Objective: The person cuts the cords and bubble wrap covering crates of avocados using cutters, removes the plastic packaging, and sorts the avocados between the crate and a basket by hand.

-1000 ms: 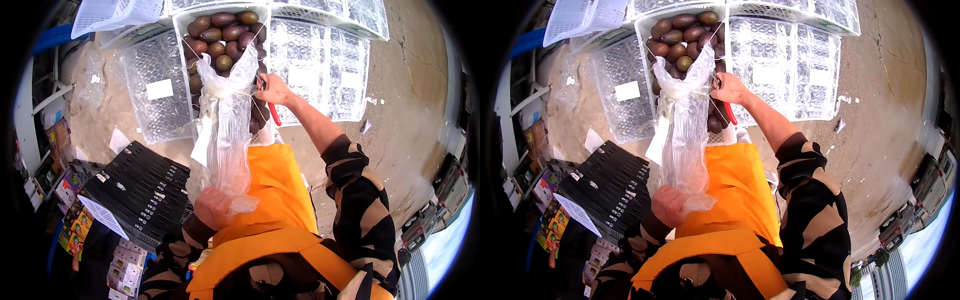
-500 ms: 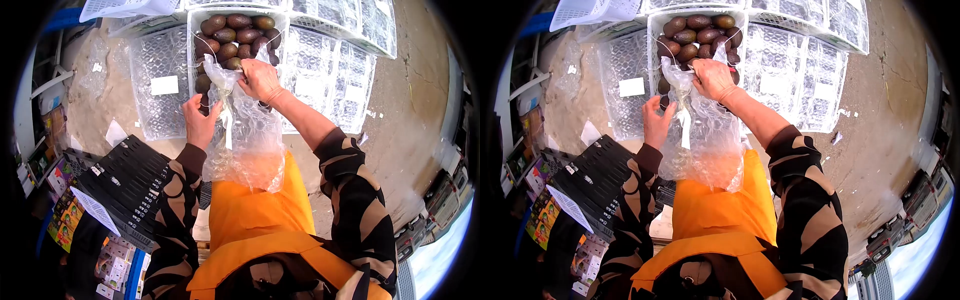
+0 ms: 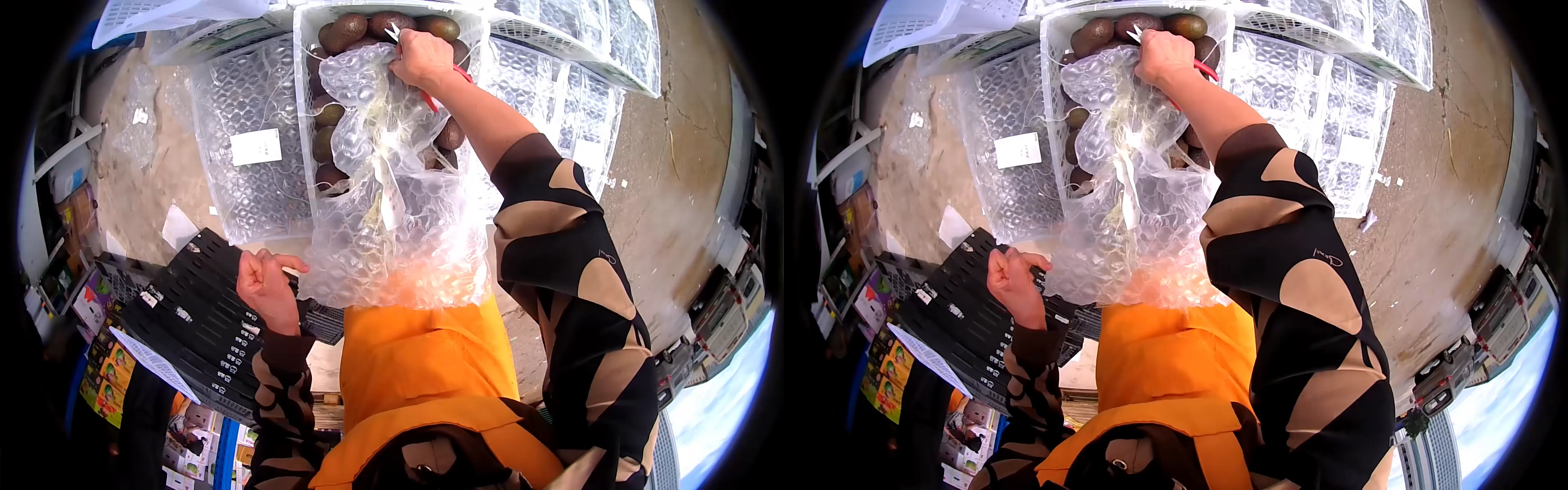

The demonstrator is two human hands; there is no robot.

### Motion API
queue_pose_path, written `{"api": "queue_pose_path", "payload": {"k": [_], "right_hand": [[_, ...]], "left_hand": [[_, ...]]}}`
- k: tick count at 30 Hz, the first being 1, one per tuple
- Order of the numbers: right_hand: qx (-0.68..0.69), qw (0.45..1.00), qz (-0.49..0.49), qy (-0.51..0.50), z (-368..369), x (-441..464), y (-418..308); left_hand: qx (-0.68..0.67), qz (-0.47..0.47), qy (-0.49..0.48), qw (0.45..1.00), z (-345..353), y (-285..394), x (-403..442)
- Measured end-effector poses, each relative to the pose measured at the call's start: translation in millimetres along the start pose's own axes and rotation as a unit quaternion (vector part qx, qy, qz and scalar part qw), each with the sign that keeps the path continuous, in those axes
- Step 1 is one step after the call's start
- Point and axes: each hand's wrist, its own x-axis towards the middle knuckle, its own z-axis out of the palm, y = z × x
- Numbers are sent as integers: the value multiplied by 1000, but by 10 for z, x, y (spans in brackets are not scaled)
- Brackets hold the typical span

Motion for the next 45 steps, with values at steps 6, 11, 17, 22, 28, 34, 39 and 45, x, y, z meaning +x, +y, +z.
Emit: {"api": "queue_pose_path", "payload": {"k": [6, 11, 17, 22, 28, 34, 39, 45], "right_hand": [[-62, 994, -34, -78, -183, 5, -241], [-76, 987, -129, 56, -549, -248, 40], [63, 972, -174, 149, -743, -1257, -190], [30, 981, -187, -35, -218, -881, -138], [-18, 990, -137, -38, -121, -557, -114], [106, 969, -23, 221, -419, -939, -14], [170, 979, 102, 38, -283, -1639, -171], [228, 952, 200, 39, 240, -1601, -266]], "left_hand": [[-8, 74, -63, 995, 351, 448, 23], [349, 143, -133, 917, 1521, -287, 863], [50, -37, -145, 988, 1516, -580, 950], [-216, -88, -186, 955, 1301, -225, 325], [-10, -243, -350, 905, 261, -531, -1274], [183, -12, -146, 972, 999, 240, 296], [261, -76, -202, 941, 1682, -537, 1088], [-188, -209, -39, 959, 1412, -118, 751]]}}
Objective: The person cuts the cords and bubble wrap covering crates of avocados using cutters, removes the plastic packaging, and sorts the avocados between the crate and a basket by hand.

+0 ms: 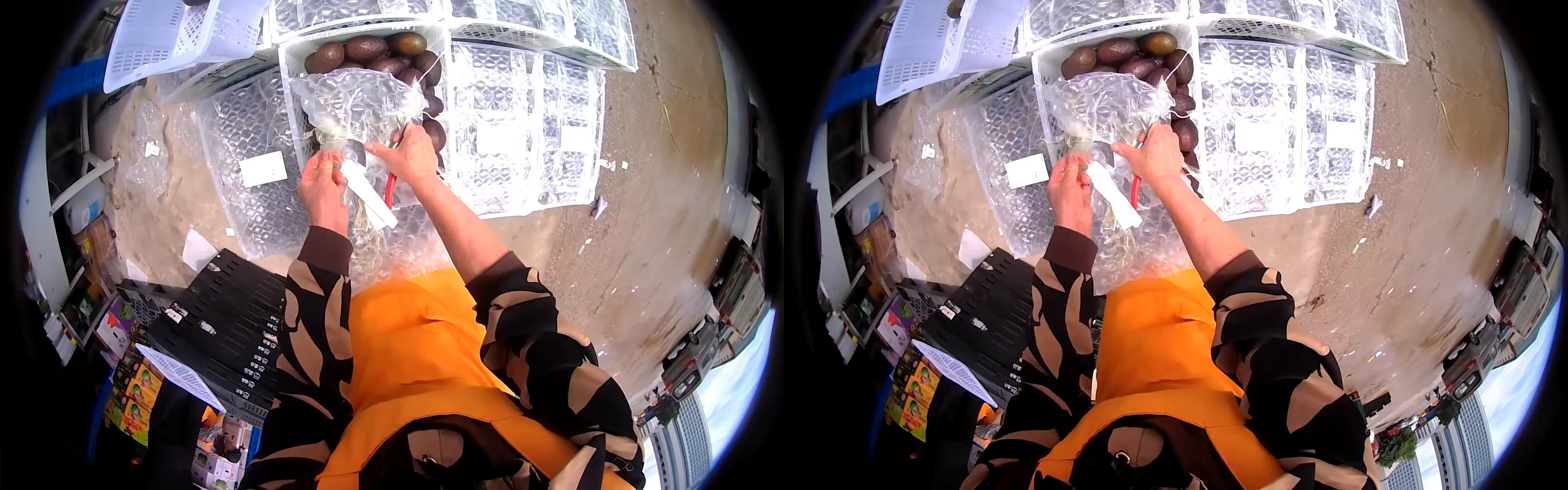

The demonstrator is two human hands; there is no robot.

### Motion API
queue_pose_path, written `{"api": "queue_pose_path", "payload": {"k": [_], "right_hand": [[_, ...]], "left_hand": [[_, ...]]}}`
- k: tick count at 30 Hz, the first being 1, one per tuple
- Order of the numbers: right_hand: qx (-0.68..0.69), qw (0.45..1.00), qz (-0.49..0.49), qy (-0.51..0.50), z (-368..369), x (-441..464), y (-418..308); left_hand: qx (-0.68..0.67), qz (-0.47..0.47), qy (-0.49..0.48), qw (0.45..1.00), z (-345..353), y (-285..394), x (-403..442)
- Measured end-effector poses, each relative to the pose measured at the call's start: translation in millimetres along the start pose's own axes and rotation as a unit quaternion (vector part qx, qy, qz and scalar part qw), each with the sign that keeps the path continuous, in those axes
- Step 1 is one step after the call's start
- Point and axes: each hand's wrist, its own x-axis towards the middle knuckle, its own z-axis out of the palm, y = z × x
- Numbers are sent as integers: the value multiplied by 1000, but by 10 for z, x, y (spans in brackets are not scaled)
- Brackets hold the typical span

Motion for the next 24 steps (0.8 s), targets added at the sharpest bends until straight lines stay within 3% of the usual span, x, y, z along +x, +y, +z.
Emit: {"api": "queue_pose_path", "payload": {"k": [2, 5, 6, 7, 8, 10, 11, 12, 14, 15, 17, 19, 20, 21, 22, 23, 24], "right_hand": [[-18, 1000, -22, -5, 72, -4, -59], [-21, 999, -33, 28, 97, -69, -221], [-30, 998, -46, 41, 136, -105, -251], [-26, 990, -104, 90, 206, -137, -247], [-34, 989, -114, 87, 192, -188, -256], [-51, 985, -141, 84, 51, -215, -222], [-46, 995, -80, 45, 51, -123, -115], [-60, 996, -60, 11, -102, -107, -197], [-74, 993, -83, 39, -6, -95, -300], [-59, 996, -68, 29, -76, -129, -359], [-22, 999, -28, 24, -234, -202, -321], [-31, 999, 19, 9, -338, -279, -250], [-36, 999, 34, -17, -364, -290, -156], [-17, 1000, 6, -24, -391, -284, -68], [-12, 1000, -10, -21, -404, -252, 21], [-7, 1000, -21, -18, -407, -261, 120], [-4, 999, -31, -12, -415, -267, 182]], "left_hand": [[-74, 14, -30, 997, -9, 267, -210], [-111, -123, -186, 968, -269, 255, -576], [-34, -135, -112, 984, -299, 349, -841], [-14, -129, -127, 983, -483, 475, -1050], [25, -154, -62, 986, -589, 730, -1240], [-25, -120, -109, 987, -934, 1031, -1617], [24, -88, -6, 996, -1039, 1398, -1904], [17, 11, -2, 1000, -1315, 1763, -2093], [110, 120, 80, 983, -1929, 2292, -2238], [117, 115, 43, 986, -2390, 2428, -2254], [70, 231, 250, 938, -1806, 2522, -2270], [94, 284, 216, 929, -2563, 2576, -2395], [76, 272, 338, 898, -2750, 2442, -2365], [96, 176, 226, 953, -4057, 2207, -2405], [160, 80, 394, 902, -4174, 1786, -2264], [259, 12, 301, 917, -4680, 1417, -2204], [225, 76, 255, 937, -5450, 876, -1897]]}}
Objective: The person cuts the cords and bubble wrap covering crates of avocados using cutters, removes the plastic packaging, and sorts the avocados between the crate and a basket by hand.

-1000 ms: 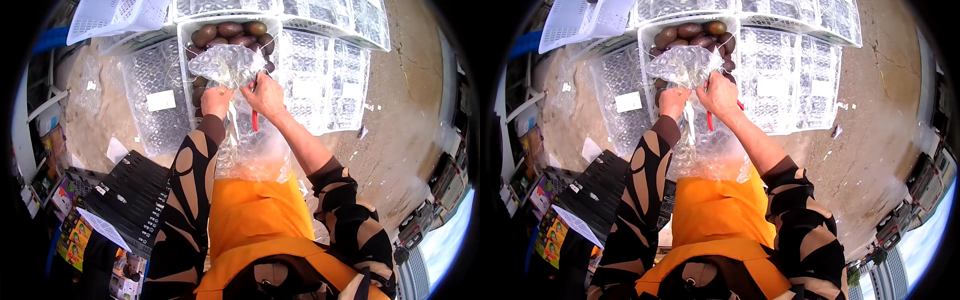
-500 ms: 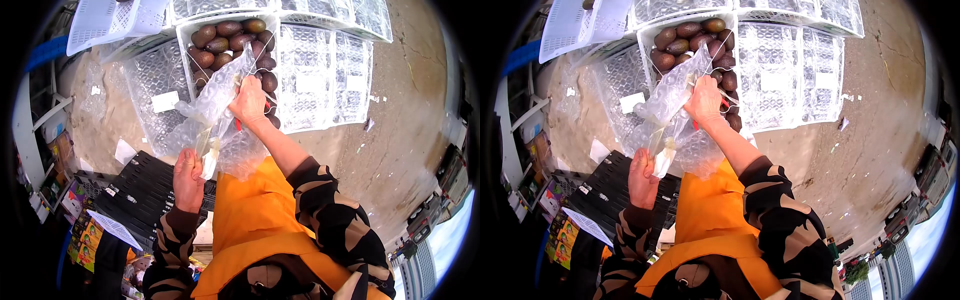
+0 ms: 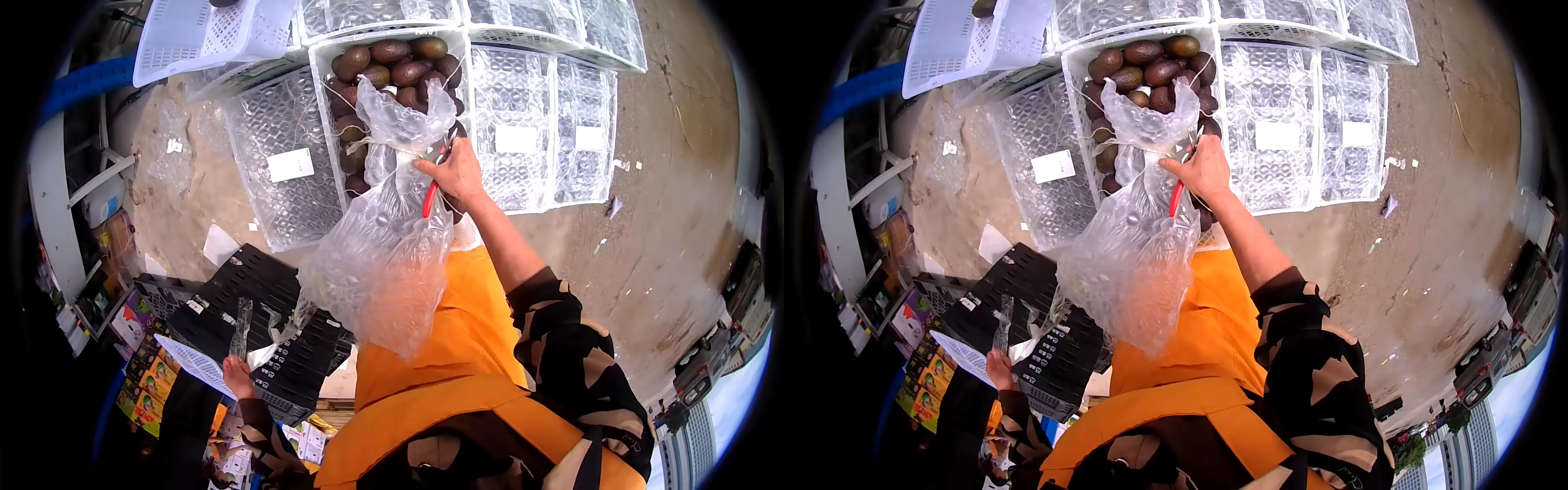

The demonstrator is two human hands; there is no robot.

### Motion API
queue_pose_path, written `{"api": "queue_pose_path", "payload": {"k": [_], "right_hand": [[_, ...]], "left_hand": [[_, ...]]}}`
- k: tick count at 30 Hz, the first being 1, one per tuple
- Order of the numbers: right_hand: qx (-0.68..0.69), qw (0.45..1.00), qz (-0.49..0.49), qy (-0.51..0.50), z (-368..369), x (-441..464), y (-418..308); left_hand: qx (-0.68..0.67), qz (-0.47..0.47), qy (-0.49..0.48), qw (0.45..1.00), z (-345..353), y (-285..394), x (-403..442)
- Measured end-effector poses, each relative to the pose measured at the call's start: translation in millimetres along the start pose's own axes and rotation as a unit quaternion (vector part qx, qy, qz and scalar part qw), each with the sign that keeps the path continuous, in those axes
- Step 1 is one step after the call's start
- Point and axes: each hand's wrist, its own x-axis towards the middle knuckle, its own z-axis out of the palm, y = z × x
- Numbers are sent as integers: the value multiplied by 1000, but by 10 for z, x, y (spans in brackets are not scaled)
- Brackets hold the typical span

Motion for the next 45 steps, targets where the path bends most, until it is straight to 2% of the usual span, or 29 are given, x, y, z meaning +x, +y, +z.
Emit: {"api": "queue_pose_path", "payload": {"k": [1, 2, 3, 4, 6, 8, 9, 10, 11, 12, 14, 16, 18, 19, 23, 24, 26, 28, 29, 32, 34, 35, 36, 37, 38, 40, 41, 42, 45], "right_hand": [[1, 999, 18, 29, -99, -61, -73], [0, 999, 10, 42, -126, -135, -36], [0, 999, 3, 55, -158, -211, 0], [0, 998, -8, 69, -199, -237, 38], [-218, 974, -65, -3, -414, -270, 260], [-106, 994, 23, -25, -684, -172, 419], [-78, 997, 4, -2, -743, -125, 463], [-40, 997, -70, -11, -700, -61, 512], [30, 995, -92, -33, -632, -10, 440], [100, 987, -114, -54, -508, 38, 317], [99, 992, -79, 19, -154, 135, 108], [42, 999, -21, -2, 14, 153, -73], [61, 997, 1, 44, 270, 113, -101], [70, 995, 10, 68, 335, 104, -90], [162, 978, -73, 111, 301, 270, -29], [167, 980, -54, 90, 93, 303, -98], [32, 986, -91, 134, -120, 560, -128], [-28, 961, -163, 222, -285, 969, -69], [-54, 949, -219, 219, -417, 1128, -98], [-99, 899, -377, 199, -364, 1391, -229], [-135, 900, -384, 155, -145, 1559, -322], [-184, 915, -341, 110, -41, 1657, -322], [-234, 924, -297, 64, 58, 1759, -311], [-284, 925, -252, 20, 103, 1823, -323], [-295, 917, -269, 4, 66, 1837, -337], [-319, 899, -296, -35, -167, 1780, -341], [-299, 910, -266, -110, -490, 1623, -470], [-260, 929, -253, -72, -642, 1492, -437], [-126, 939, -315, 62, -858, 783, -165]], "left_hand": [[205, 111, -43, 971, 901, 832, -536], [521, 280, 36, 805, 1546, 1286, -847], [558, 355, -10, 750, 1943, 1525, -987], [531, 335, -73, 774, 2366, 1854, -1182], [423, 409, -74, 805, 2849, 2000, -1238], [294, 439, -88, 845, 3319, 2296, -1538], [166, 449, -197, 856, 3532, 2129, -1468], [167, 440, -327, 820, 3906, 2133, -1536], [195, 532, -339, 751, 4364, 2177, -1609], [232, 533, -344, 737, 4774, 2190, -1620], [318, 532, -344, 705, 5404, 2241, -1401], [411, 602, -323, 604, 5813, 2281, -969], [463, 618, -338, 539, 5932, 2407, -485], [447, 609, -348, 555, 5847, 2533, -439], [430, 571, -350, 606, 5901, 2935, -432], [433, 556, -343, 621, 6003, 3003, -380], [367, 561, -299, 679, 6287, 2807, -288], [279, 562, -223, 747, 6638, 2500, -149], [224, 535, -242, 777, 6656, 2549, -311], [66, 547, -214, 806, 6244, 2569, -889], [118, 467, -204, 852, 5874, 2125, -1213], [189, 487, -227, 822, 5698, 1872, -1444], [245, 460, -286, 804, 5595, 1591, -1640], [284, 494, -241, 786, 5659, 1365, -1751], [321, 525, -192, 765, 5724, 1138, -1862], [363, 501, -153, 771, 5809, 895, -1914], [361, 491, -150, 779, 5820, 785, -1892], [311, 483, -178, 798, 5811, 689, -1792], [207, 416, -239, 853, 5512, 251, -1511]]}}
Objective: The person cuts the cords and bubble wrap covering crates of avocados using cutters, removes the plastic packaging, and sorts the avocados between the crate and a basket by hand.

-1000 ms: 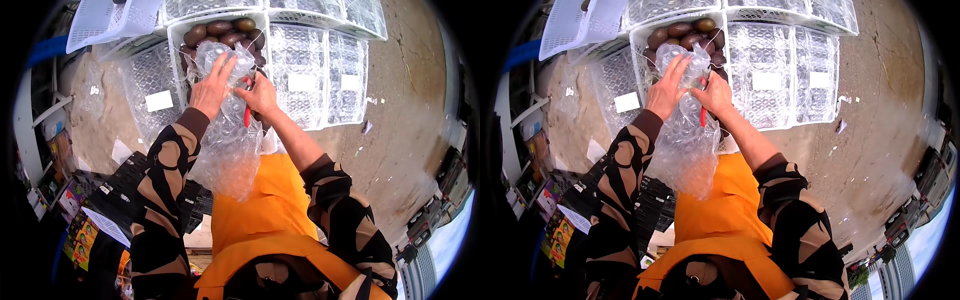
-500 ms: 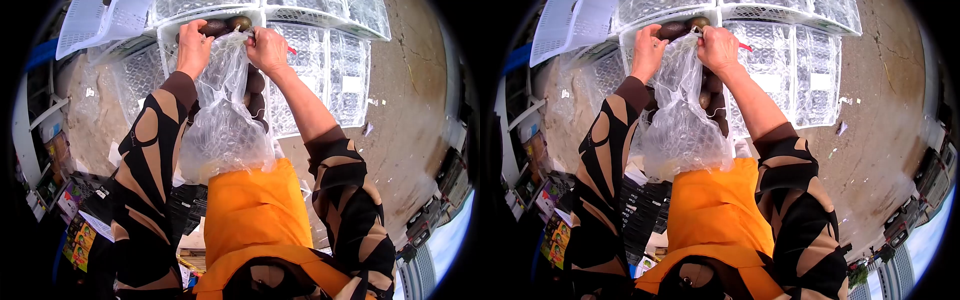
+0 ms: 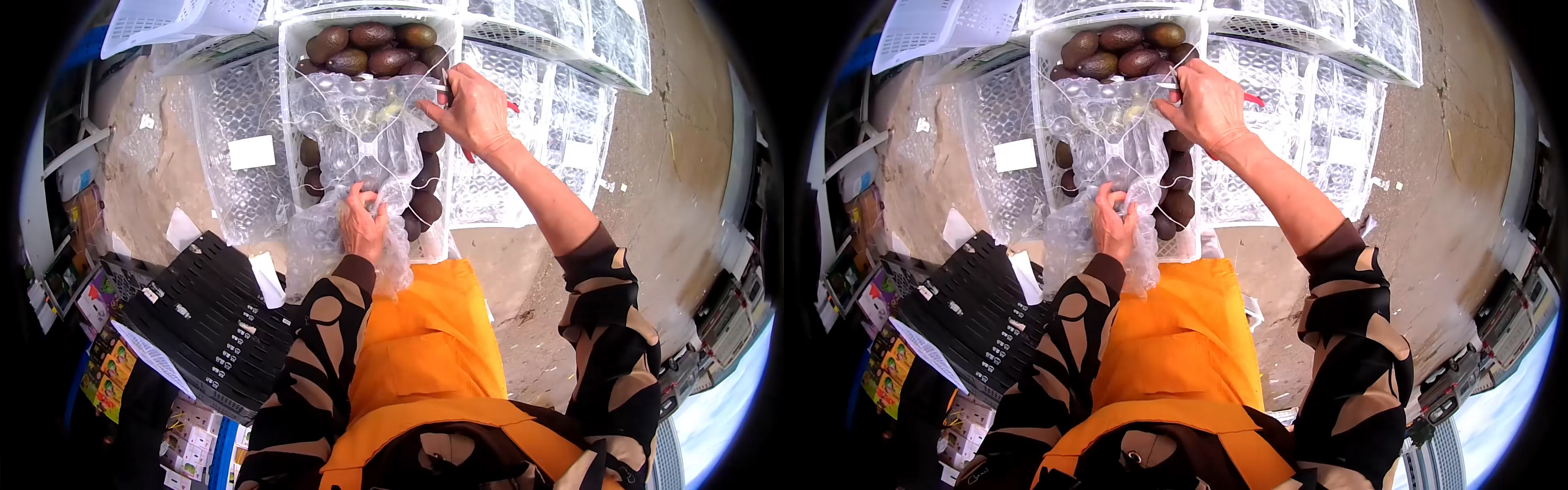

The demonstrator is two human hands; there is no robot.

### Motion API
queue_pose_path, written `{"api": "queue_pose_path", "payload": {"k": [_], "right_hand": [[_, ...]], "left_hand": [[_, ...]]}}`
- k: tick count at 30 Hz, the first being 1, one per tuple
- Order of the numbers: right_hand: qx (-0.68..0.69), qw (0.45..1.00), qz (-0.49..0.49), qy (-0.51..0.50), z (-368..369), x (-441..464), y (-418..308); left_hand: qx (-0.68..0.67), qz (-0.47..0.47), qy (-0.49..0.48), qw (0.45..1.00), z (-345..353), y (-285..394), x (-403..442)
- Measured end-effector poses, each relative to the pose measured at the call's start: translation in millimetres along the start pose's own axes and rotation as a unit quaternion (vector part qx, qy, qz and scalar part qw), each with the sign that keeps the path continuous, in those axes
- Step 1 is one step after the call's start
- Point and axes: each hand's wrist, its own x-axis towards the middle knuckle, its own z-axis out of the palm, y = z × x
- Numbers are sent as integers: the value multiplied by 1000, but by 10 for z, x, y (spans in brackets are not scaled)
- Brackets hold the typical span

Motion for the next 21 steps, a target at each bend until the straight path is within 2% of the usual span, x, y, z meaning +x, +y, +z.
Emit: {"api": "queue_pose_path", "payload": {"k": [1, 2, 4, 5, 6, 7, 9, 10, 11, 13, 14, 17, 21], "right_hand": [[27, 1000, -9, 8, 66, -320, -66], [69, 997, -14, -6, 190, -627, -143], [80, 994, -67, -36, 412, -1096, -350], [78, 994, -45, -59, 545, -1216, -439], [69, 997, -30, -30, 681, -1238, -463], [61, 998, -15, -2, 785, -1254, -467], [-3, 999, -35, -10, 929, -1212, -357], [-32, 998, -42, -19, 875, -1172, -409], [-12, 998, -52, 21, 745, -1103, -396], [-7, 997, -78, -14, 587, -1062, -375], [-8, 996, -88, -15, 605, -1060, -363], [4, 991, -135, -19, 516, -920, -522], [-38, 977, -178, -110, 490, -848, -412]], "left_hand": [[-40, -16, 2, 999, -37, -115, -23], [26, 14, -24, 999, -229, 30, 61], [99, 13, -88, 991, -406, 79, 62], [135, 15, -118, 984, -455, 65, 58], [151, 19, -139, 979, -505, 57, -8], [119, -11, -174, 978, -598, 165, -80], [55, -66, -232, 969, -775, 391, -179], [60, -64, -218, 972, -827, 477, -310], [59, -81, -209, 973, -840, 482, -502], [52, -107, -178, 977, -720, 387, -793], [69, -89, -168, 979, -669, 317, -870], [98, -114, -177, 973, -613, 46, -838], [75, -93, -147, 982, -572, -143, -928]]}}
